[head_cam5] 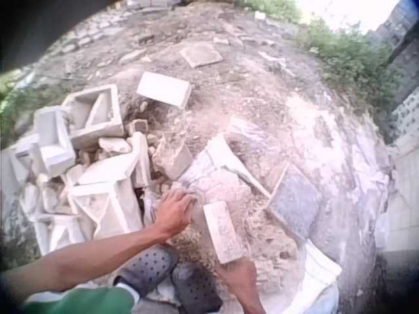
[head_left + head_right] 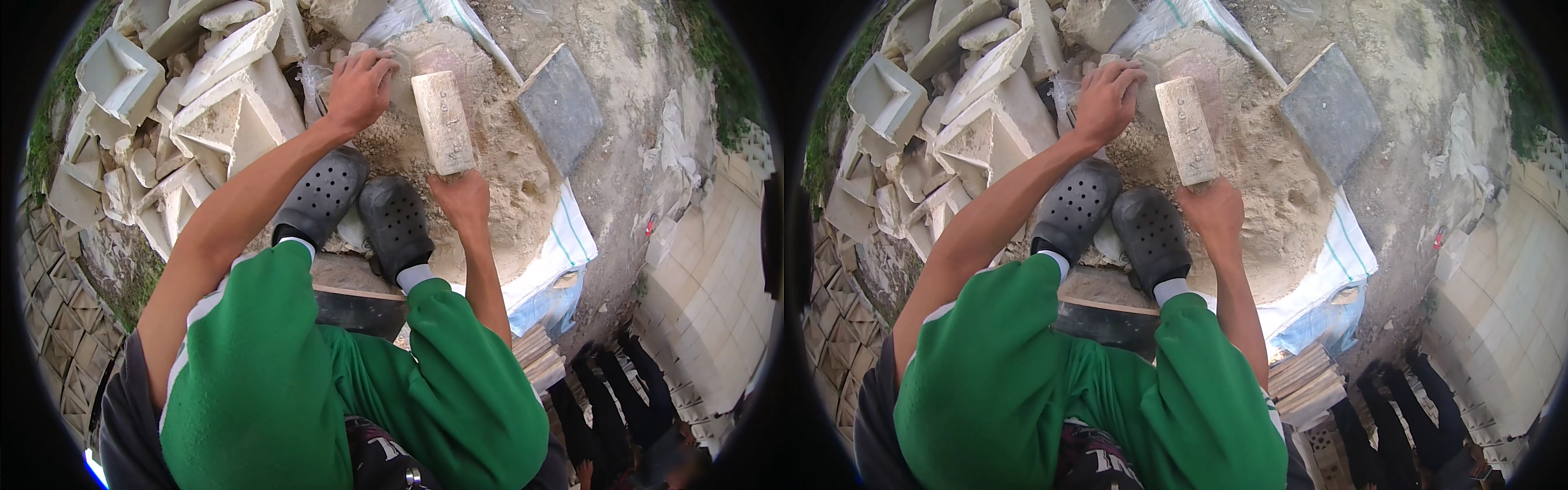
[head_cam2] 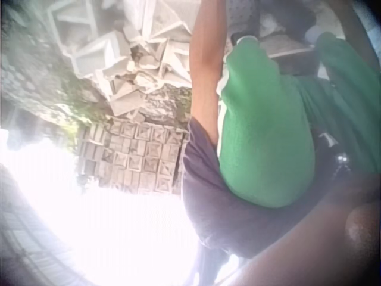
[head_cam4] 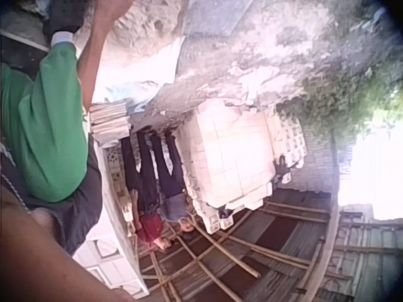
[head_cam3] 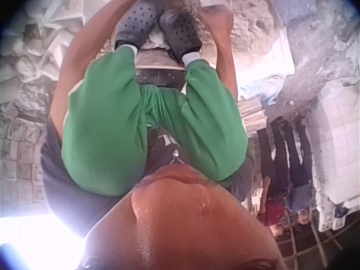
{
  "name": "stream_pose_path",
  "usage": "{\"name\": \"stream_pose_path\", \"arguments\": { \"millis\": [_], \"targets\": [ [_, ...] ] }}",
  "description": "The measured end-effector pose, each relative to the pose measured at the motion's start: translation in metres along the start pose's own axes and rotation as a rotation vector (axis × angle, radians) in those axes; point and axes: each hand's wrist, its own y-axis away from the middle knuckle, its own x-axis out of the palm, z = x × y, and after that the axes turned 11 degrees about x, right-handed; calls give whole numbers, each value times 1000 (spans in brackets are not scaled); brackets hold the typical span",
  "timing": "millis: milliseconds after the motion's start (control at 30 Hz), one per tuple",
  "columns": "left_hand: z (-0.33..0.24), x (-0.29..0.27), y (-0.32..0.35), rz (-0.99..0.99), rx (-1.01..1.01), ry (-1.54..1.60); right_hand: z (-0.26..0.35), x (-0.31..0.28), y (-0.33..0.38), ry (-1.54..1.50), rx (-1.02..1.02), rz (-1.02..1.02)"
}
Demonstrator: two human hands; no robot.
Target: The person repeatedly strikes a small stone with a wooden mallet to break it into smaller pieces. They adjust the stone's position between strikes and occasionally move broken fragments aside. The task continues with the same stone throughout the clip.
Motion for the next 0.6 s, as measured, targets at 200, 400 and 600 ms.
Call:
{"name": "stream_pose_path", "arguments": {
  "millis": [200, 400, 600],
  "targets": [
    [-1, -3, -1, -9, -3, -2, -17, 6, 8, -23, 47, -87],
    [-2, 0, 5, -39, 9, -12, -12, -2, 9, 82, 31, 10],
    [-1, 1, 6, -13, 19, -24, -11, -2, 18, -110, -65, -38]
  ]
}}
